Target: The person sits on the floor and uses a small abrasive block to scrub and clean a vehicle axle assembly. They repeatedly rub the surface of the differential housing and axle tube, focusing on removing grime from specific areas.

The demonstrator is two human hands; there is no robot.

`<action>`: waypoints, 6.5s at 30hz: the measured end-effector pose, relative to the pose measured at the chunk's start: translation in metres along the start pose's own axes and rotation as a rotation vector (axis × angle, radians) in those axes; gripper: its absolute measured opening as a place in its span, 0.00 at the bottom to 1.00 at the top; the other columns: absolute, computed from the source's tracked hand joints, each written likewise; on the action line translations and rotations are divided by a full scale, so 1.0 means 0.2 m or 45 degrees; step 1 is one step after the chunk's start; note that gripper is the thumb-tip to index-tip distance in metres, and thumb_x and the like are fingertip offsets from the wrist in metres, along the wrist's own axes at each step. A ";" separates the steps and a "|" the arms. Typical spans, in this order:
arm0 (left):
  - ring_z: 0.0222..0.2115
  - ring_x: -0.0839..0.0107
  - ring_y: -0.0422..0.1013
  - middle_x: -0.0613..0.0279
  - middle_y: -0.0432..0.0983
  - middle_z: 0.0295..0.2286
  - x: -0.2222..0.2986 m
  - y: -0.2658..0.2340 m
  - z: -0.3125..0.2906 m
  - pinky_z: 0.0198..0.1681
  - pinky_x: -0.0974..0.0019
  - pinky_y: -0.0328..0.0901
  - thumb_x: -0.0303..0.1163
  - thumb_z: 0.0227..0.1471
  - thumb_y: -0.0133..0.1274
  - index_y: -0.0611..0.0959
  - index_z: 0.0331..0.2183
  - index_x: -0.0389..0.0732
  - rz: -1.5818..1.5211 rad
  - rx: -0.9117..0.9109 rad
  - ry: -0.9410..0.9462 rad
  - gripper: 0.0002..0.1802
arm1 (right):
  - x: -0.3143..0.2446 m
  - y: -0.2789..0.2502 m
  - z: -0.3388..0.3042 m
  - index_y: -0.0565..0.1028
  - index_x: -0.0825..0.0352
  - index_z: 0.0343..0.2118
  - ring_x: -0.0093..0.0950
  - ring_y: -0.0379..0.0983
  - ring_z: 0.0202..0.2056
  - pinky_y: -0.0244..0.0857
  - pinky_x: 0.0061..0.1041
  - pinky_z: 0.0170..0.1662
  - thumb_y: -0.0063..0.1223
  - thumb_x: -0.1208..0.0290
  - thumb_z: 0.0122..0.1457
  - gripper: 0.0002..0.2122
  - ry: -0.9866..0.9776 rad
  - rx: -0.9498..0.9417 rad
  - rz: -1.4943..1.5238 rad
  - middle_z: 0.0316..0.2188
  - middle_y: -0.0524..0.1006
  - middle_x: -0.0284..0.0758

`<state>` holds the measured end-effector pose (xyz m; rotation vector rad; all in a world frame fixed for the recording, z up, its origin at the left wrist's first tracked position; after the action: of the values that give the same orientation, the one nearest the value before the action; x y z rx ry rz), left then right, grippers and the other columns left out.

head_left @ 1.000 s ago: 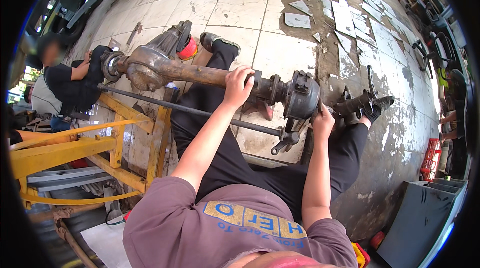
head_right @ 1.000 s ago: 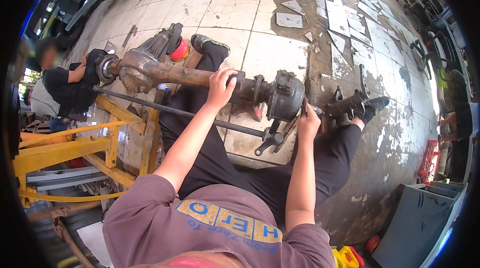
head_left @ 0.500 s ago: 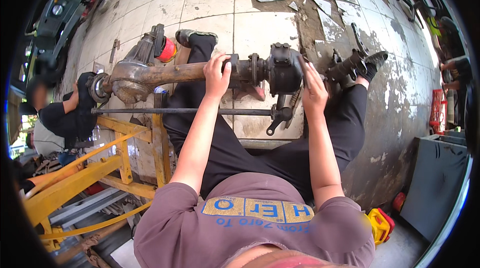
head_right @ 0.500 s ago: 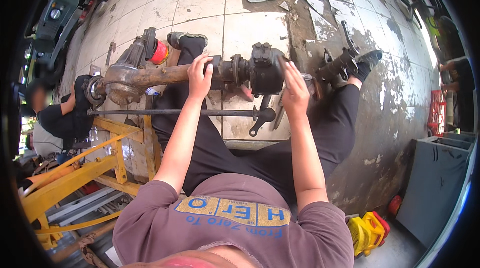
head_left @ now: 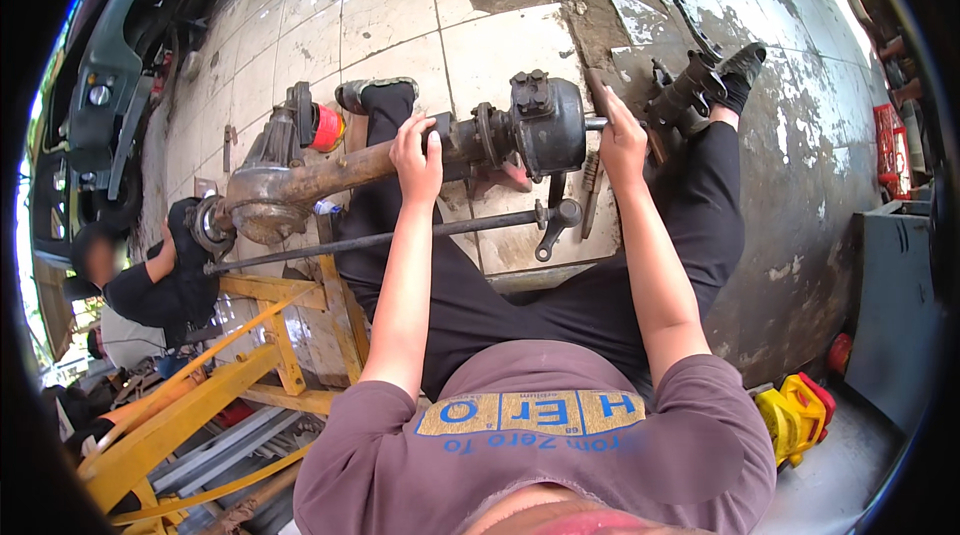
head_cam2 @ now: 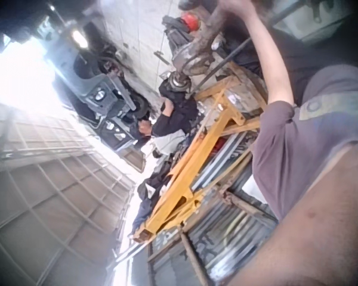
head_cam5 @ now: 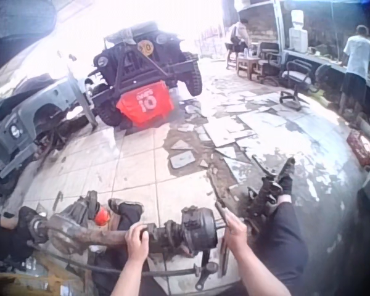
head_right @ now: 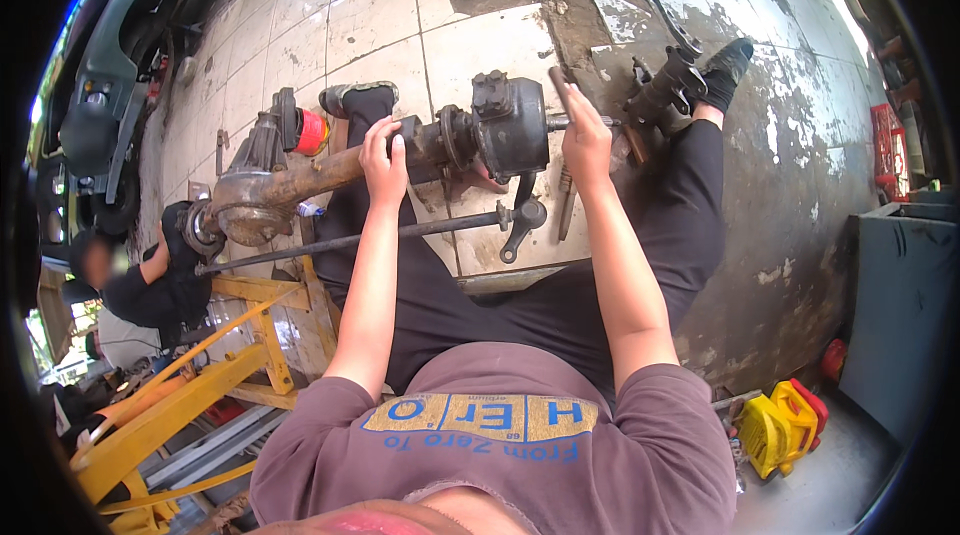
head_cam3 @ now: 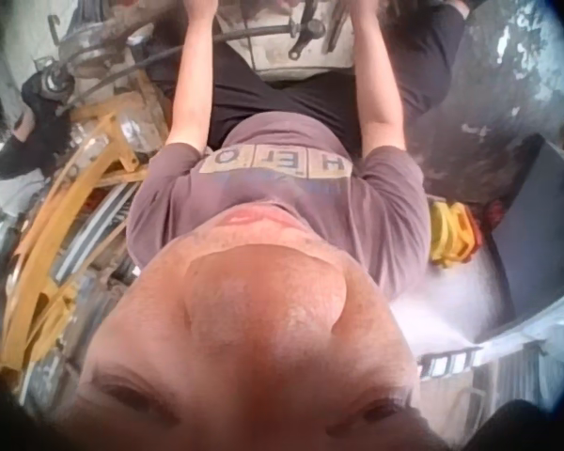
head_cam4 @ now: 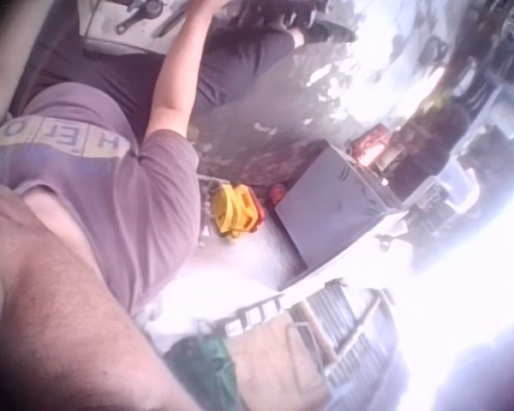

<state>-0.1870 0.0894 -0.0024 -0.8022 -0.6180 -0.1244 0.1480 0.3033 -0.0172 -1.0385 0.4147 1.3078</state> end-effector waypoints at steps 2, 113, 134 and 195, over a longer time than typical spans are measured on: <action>0.60 0.50 0.76 0.52 0.83 0.56 -0.01 -0.03 -0.04 0.67 0.46 0.65 0.39 0.69 0.57 0.87 0.51 0.42 0.022 0.002 -0.007 0.15 | -0.19 -0.01 -0.01 0.83 0.68 0.61 0.43 0.79 0.66 0.74 0.38 0.68 0.48 0.94 0.60 0.28 -0.219 -0.114 0.096 0.62 0.83 0.49; 0.61 0.54 0.75 0.57 0.82 0.57 0.06 0.01 -0.03 0.67 0.46 0.62 0.43 0.68 0.59 0.89 0.53 0.47 0.078 0.045 -0.028 0.18 | -0.22 -0.03 0.01 0.84 0.72 0.57 0.45 0.86 0.55 0.76 0.36 0.59 0.60 0.67 0.76 0.15 -0.061 -0.215 0.017 0.54 0.87 0.49; 0.62 0.54 0.75 0.56 0.82 0.59 0.03 0.02 -0.04 0.68 0.49 0.63 0.41 0.69 0.58 0.89 0.55 0.47 0.117 0.010 0.009 0.18 | 0.58 -0.48 -0.09 0.84 0.71 0.52 0.27 0.86 0.42 0.80 0.29 0.46 0.60 0.66 0.76 0.13 1.076 -0.047 0.851 0.46 0.89 0.37; 0.65 0.55 0.72 0.58 0.79 0.61 0.03 0.04 -0.04 0.70 0.46 0.59 0.42 0.69 0.56 0.87 0.56 0.47 0.116 -0.028 -0.064 0.20 | -0.45 0.03 -0.13 0.82 0.65 0.59 0.50 0.75 0.63 0.68 0.48 0.68 0.70 0.70 0.63 0.21 -0.217 -0.192 -0.338 0.57 0.79 0.44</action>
<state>-0.1753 0.0898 -0.0082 -0.8557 -0.6269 -0.0281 0.1252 0.2294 0.0353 -1.0577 0.0463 1.1891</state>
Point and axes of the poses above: each hand's wrist, its own z-axis towards the middle knuckle, its own y-axis out of the palm, x = y × z, the point moved 9 cm from there along z, towards the middle knuckle
